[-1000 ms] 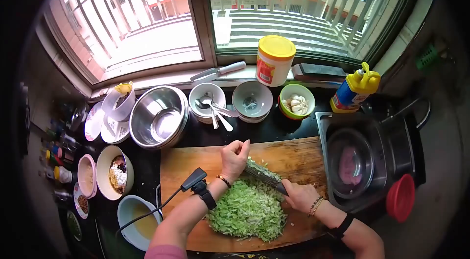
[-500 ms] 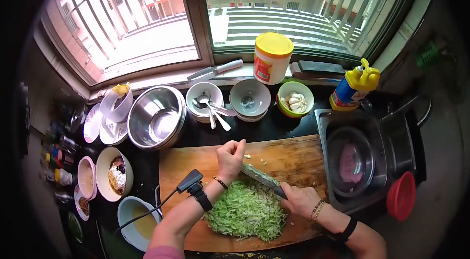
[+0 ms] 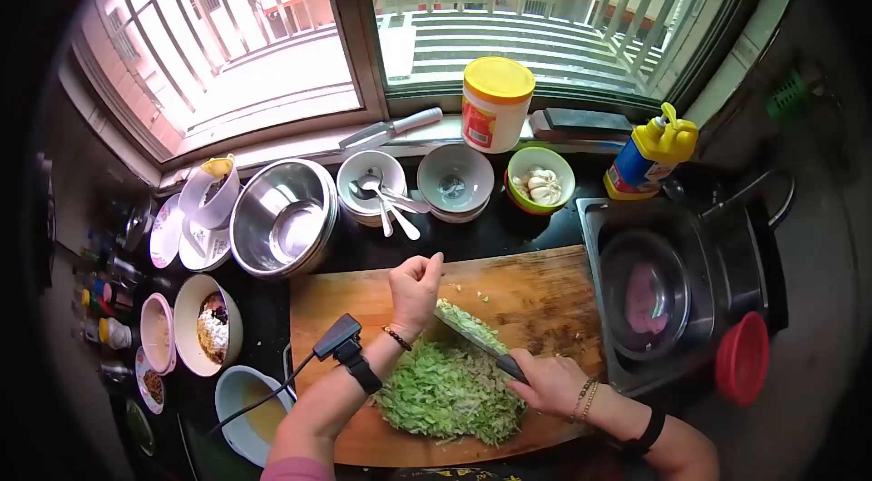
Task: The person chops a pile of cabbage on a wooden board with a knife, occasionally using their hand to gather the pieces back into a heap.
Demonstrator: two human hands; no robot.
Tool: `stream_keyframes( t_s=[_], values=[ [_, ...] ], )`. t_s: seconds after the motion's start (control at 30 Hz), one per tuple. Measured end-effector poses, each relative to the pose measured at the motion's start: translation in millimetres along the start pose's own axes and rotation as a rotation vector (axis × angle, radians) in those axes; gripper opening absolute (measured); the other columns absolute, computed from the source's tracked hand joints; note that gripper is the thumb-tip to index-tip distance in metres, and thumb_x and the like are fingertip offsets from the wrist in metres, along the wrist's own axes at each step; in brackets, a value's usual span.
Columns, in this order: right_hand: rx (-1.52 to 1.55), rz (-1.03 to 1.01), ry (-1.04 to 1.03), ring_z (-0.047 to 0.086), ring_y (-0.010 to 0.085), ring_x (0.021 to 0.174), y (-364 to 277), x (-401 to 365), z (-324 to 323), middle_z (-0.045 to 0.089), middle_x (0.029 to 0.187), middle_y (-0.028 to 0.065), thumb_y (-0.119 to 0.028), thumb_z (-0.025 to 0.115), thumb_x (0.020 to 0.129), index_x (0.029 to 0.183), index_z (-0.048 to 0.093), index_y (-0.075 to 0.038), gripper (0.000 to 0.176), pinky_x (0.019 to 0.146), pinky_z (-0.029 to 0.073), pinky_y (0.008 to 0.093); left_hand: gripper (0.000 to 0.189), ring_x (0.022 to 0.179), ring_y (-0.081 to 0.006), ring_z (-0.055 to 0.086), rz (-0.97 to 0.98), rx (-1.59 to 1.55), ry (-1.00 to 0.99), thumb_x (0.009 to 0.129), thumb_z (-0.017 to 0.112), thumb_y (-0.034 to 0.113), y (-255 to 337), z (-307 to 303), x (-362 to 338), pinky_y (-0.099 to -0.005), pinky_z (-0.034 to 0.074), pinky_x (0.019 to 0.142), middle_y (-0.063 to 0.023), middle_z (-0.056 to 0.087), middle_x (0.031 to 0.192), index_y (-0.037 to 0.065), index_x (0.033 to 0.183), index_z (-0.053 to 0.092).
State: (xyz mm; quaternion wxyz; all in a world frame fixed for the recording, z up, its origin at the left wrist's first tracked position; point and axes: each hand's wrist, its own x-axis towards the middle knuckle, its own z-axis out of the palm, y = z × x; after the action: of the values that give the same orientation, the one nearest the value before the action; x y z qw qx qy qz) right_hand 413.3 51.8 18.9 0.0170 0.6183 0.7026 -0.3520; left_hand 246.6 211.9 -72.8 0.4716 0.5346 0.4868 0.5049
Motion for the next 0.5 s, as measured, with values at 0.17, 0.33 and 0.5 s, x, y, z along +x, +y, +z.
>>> stream_keyframes(
  t_s=[0.17,0.33,0.5],
  values=[
    [-0.051,0.050,-0.033,0.060,0.0388,0.076,16.3,15.0,24.1,0.063,0.083,0.0187,-0.031,0.053,0.085,0.115,0.038,-0.011,0.040,0.065,0.047,0.0477,0.033,0.044,-0.0041,0.036,-0.010,0.093,-0.003,0.082,0.064,0.019,-6.4,-4.7,-4.5,-0.0247,0.030,0.041,0.0006,0.044,0.045,-0.001,0.057,0.052],
    [0.003,-0.053,0.094,0.060,0.0376,0.077,-0.4,1.0,4.7,0.061,0.090,0.0184,-0.027,0.055,0.084,0.123,0.036,-0.013,0.046,0.064,0.048,0.0469,0.035,0.044,-0.0038,0.035,0.024,0.046,0.077,0.082,0.063,0.017,-3.0,-6.1,10.3,-0.0254,0.029,0.041,0.0006,0.044,0.045,-0.001,0.055,0.051],
    [-0.253,-0.035,0.180,0.061,0.0317,0.070,-15.9,-12.4,-16.2,0.057,0.086,0.0129,-0.020,0.059,0.080,0.127,0.036,-0.013,0.054,0.059,0.049,0.0409,0.034,0.046,-0.0026,0.038,-0.036,-0.082,0.083,0.082,0.063,0.018,-17.8,-3.2,18.3,-0.0239,0.031,0.042,0.0018,0.047,0.047,-0.001,0.056,0.053]
  ],
)
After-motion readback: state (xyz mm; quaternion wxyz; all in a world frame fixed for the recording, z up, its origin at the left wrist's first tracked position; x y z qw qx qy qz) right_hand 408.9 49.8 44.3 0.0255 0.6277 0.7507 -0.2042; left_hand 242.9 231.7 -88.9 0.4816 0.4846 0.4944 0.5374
